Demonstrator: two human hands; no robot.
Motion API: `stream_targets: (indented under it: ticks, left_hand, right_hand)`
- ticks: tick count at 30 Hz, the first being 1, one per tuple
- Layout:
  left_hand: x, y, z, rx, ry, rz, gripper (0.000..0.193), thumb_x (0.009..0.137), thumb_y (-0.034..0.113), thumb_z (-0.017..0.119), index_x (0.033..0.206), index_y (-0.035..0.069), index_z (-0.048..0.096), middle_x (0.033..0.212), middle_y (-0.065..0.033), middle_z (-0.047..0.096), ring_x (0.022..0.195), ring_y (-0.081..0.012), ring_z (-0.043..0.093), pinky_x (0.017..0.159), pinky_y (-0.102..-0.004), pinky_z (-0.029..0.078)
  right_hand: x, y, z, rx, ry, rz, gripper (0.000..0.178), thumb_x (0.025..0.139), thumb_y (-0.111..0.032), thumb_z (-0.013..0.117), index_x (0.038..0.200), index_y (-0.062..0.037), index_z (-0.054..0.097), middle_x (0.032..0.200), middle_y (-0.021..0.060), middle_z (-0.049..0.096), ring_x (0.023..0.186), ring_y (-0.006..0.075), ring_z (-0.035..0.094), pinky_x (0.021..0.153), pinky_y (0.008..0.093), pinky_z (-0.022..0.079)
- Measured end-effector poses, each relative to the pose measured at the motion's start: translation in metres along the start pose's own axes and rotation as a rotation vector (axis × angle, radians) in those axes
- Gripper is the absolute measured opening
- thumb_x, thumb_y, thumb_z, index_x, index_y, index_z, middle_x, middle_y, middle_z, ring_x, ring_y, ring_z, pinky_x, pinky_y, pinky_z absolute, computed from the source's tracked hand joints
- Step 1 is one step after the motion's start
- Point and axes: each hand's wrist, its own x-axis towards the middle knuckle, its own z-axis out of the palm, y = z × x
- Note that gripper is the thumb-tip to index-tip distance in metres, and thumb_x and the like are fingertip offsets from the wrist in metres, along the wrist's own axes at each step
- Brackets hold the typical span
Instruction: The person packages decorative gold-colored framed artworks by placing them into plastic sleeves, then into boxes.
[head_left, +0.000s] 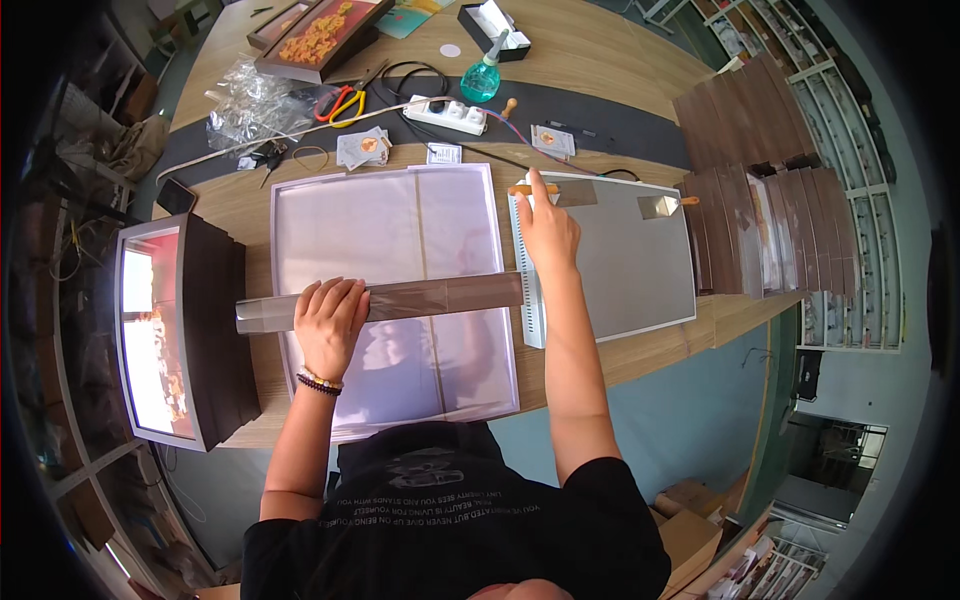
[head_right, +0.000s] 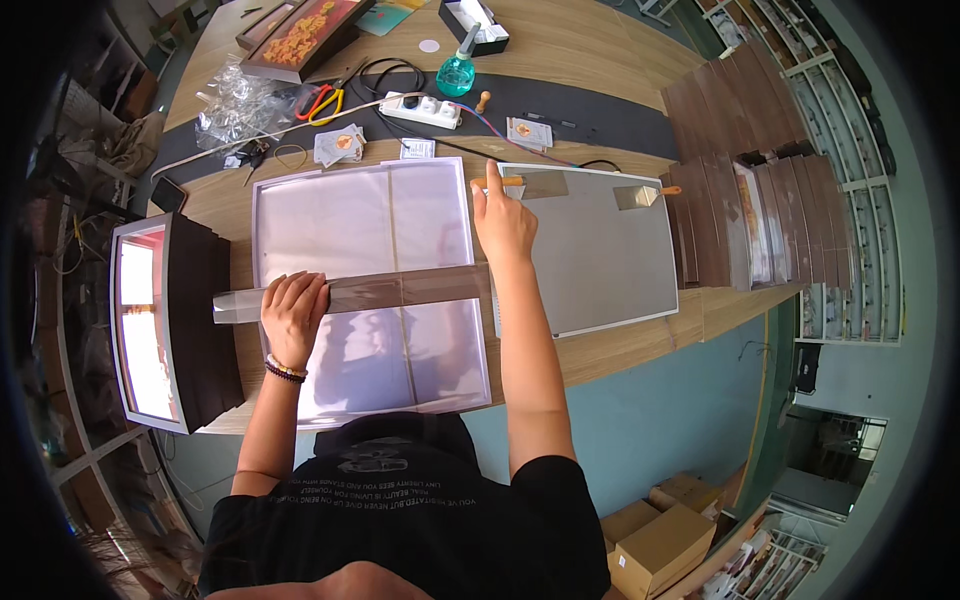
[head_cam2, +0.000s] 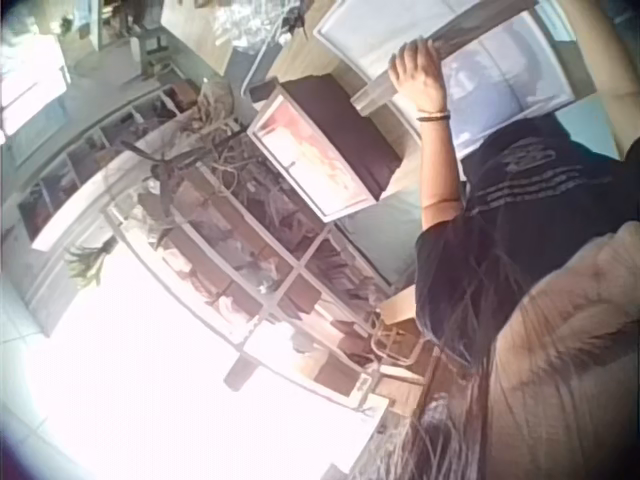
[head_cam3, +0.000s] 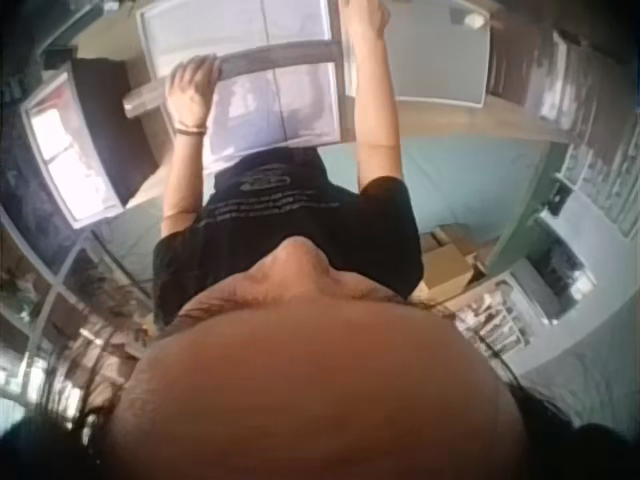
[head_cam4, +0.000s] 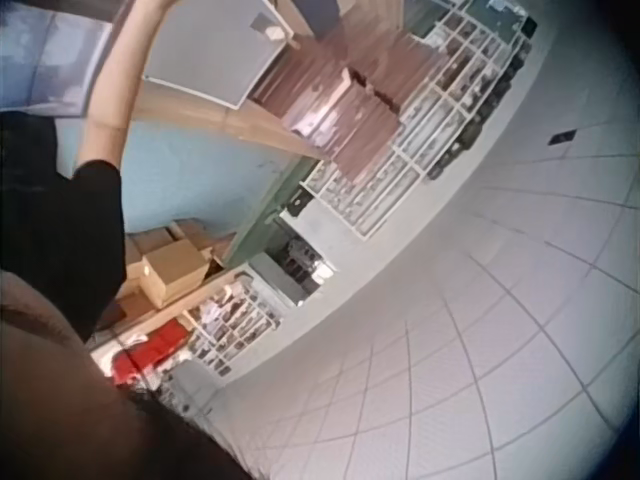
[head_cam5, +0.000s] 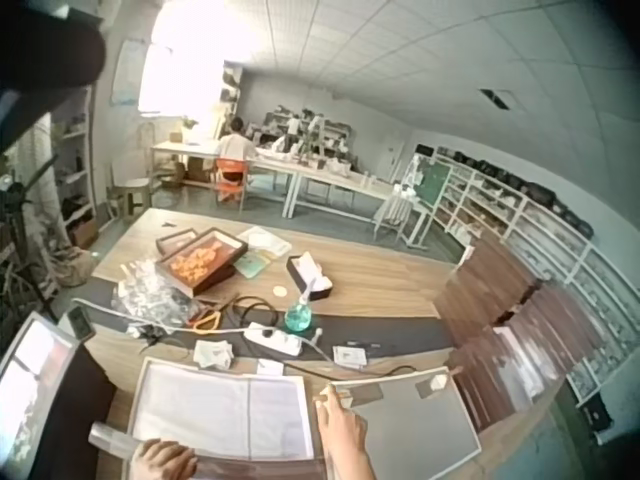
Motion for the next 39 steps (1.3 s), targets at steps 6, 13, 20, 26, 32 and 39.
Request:
stream_targets:
  ticks: [6, 13, 20, 26, 32, 39]
  left_hand:
    - [0.0, 0.0, 0.0, -0.011, 0.015, -0.021, 0.013, 0.075, 0.014, 0.068, 0.086, 0.009, 0.065, 0.085, -0.001, 0.061, 0.083, -0.018, 0.06, 0.083, -0.0358, 0.044]
    - [0.002, 0.002, 0.001, -0.003, 0.038, -0.028, 0.012, 0.073, 0.014, 0.069, 0.084, 0.01, 0.065, 0.084, 0.0001, 0.06, 0.079, -0.0176, 0.059, 0.083, -0.0364, 0.044]
    - [0.004, 0.003, 0.001, 0.034, 0.049, -0.065, 0.01, 0.071, 0.013, 0.07, 0.081, 0.012, 0.066, 0.081, 0.001, 0.059, 0.074, -0.0174, 0.057, 0.086, -0.0377, 0.043]
    - [0.004, 0.002, 0.001, 0.037, 0.058, -0.036, 0.01, 0.071, 0.012, 0.069, 0.081, 0.011, 0.065, 0.081, 0.0006, 0.059, 0.073, -0.0178, 0.056, 0.085, -0.0378, 0.044]
    - [0.004, 0.001, 0.003, -0.007, 0.057, 0.006, 0.011, 0.073, 0.01, 0.068, 0.083, 0.009, 0.065, 0.081, -0.001, 0.058, 0.073, -0.0194, 0.056, 0.075, -0.0344, 0.045]
    - [0.001, -0.001, 0.004, -0.068, 0.04, 0.001, 0.01, 0.074, 0.007, 0.067, 0.084, 0.006, 0.064, 0.082, -0.0035, 0.058, 0.073, -0.0212, 0.056, 0.069, -0.0328, 0.046]
  right_hand:
    - [0.058, 0.021, 0.013, 0.18, -0.424, 0.21, 0.046, 0.089, -0.049, 0.04, 0.099, -0.0105, 0.062, 0.061, 0.0064, 0.063, 0.057, 0.0223, 0.064, 0.058, 0.0349, 0.049]
    - [-0.011, 0.076, 0.011, 0.119, -0.185, 0.249, 0.028, 0.09, -0.031, 0.045, 0.087, -0.0106, 0.064, 0.057, 0.0077, 0.061, 0.06, 0.0253, 0.063, 0.065, 0.0372, 0.049]
    - [-0.117, 0.123, 0.015, 0.153, -0.028, 0.256, 0.024, 0.09, -0.02, 0.051, 0.112, -0.0152, 0.06, 0.093, 0.0145, 0.063, 0.077, 0.0321, 0.062, 0.067, 0.0399, 0.05]
    - [-0.157, 0.124, 0.022, 0.229, 0.196, 0.224, 0.034, 0.091, -0.019, 0.049, 0.122, -0.0116, 0.041, 0.106, 0.0159, 0.059, 0.086, 0.0364, 0.061, 0.069, 0.0427, 0.05]
    - [-0.165, 0.126, 0.033, 0.221, 0.203, 0.236, 0.03, 0.092, -0.019, 0.047, 0.119, -0.0099, 0.04, 0.106, 0.0164, 0.059, 0.088, 0.0372, 0.06, 0.069, 0.0434, 0.05]
    - [-0.163, 0.126, 0.033, 0.224, 0.15, 0.273, 0.031, 0.092, -0.022, 0.046, 0.12, -0.0109, 0.039, 0.105, 0.0169, 0.059, 0.087, 0.0375, 0.06, 0.069, 0.0445, 0.049]
